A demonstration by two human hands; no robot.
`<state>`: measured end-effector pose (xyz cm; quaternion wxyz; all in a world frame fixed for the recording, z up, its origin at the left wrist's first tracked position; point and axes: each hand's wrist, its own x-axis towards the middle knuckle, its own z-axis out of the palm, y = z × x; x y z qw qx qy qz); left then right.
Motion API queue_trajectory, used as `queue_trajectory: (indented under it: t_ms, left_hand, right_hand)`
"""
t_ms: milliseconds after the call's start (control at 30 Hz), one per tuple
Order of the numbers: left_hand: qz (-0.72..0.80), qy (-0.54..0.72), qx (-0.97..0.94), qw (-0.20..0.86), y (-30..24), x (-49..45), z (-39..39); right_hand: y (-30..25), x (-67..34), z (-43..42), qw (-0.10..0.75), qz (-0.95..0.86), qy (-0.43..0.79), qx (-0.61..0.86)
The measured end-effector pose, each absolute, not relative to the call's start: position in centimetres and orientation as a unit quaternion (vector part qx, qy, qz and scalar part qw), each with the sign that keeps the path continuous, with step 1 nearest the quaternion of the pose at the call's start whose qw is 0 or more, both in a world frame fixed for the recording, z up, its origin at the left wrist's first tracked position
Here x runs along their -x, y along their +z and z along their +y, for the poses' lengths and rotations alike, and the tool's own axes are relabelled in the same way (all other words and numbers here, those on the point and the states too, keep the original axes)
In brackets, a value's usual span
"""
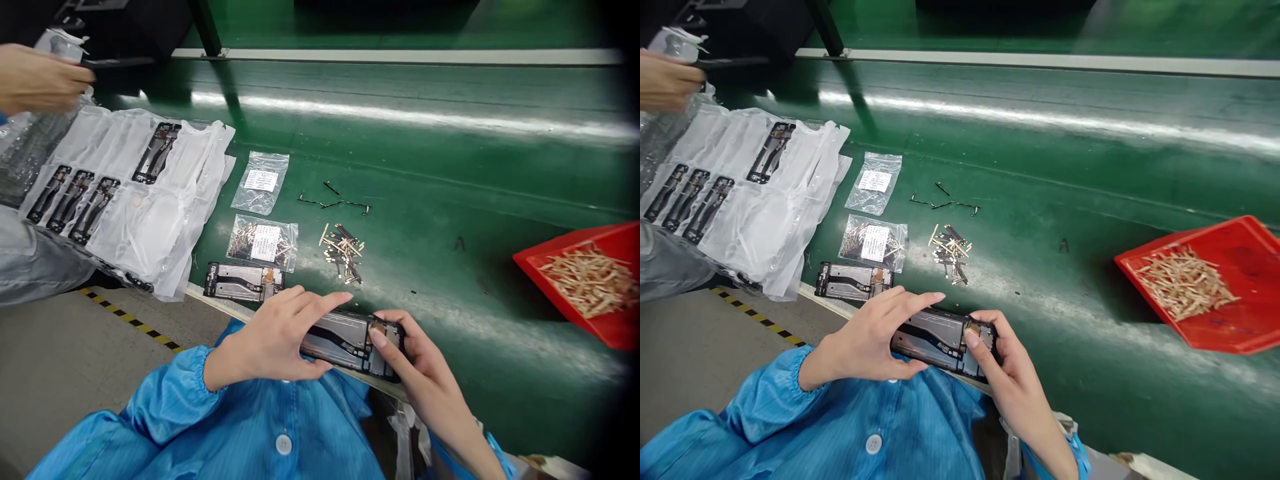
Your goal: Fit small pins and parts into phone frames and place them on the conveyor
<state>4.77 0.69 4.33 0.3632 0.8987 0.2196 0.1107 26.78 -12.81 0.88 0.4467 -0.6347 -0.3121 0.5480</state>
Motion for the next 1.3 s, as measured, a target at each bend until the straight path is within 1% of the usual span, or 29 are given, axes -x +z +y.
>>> queue_trajectory:
  t_ms: [200, 300, 367, 500, 567, 667, 833, 1033, 1167, 1300]
  left_hand:
    - [0.220, 0.115, -0.907, 0.341, 4.5, -4.9, 0.1]
    - [0.221, 0.107, -0.905, 0.347, 4.4, -4.9, 0.0]
    - [0.225, 0.097, -0.903, 0.353, 4.4, -4.8, 0.1]
    - [0.210, 0.091, -0.911, 0.343, 4.6, -4.7, 0.5]
    - [0.196, 0.095, -0.911, 0.350, 4.7, -4.6, 0.7]
    - [0.204, 0.120, -0.900, 0.365, 4.6, -4.7, 0.7]
    - [0.275, 0.208, -0.872, 0.346, 3.2, -5.4, 0.0]
    - [0.331, 0.326, -0.799, 0.382, 1.2, -6.3, -0.5]
    - [0.347, 0.353, -0.793, 0.356, 0.3, -6.4, -1.0]
    - [0.336, 0.364, -0.803, 0.332, 0.1, -6.3, -1.4]
  right_hand:
    - [0.2, -26.4, -13.0, 0.461, -0.253, 0.574, 0.628]
    - [0.2, -26.7, -13.0, 0.463, -0.293, 0.554, 0.627]
    - [0.3, -27.1, -12.8, 0.454, -0.372, 0.495, 0.641]
    - [0.5, -27.9, -12.5, 0.480, -0.506, 0.297, 0.652]
    - [0.8, -28.1, -12.2, 0.487, -0.549, 0.241, 0.635]
    - [1.1, -28.3, -11.9, 0.468, -0.604, 0.192, 0.616]
    - [0.5, -28.6, -11.9, 0.457, -0.631, 0.182, 0.600]
    - [0.1, -28.1, -12.1, 0.451, -0.663, 0.148, 0.580]
    - [0.6, -27.8, -12.2, 0.449, -0.674, 0.118, 0.575]
    - [0.6, -27.5, -12.2, 0.463, -0.676, 0.130, 0.559]
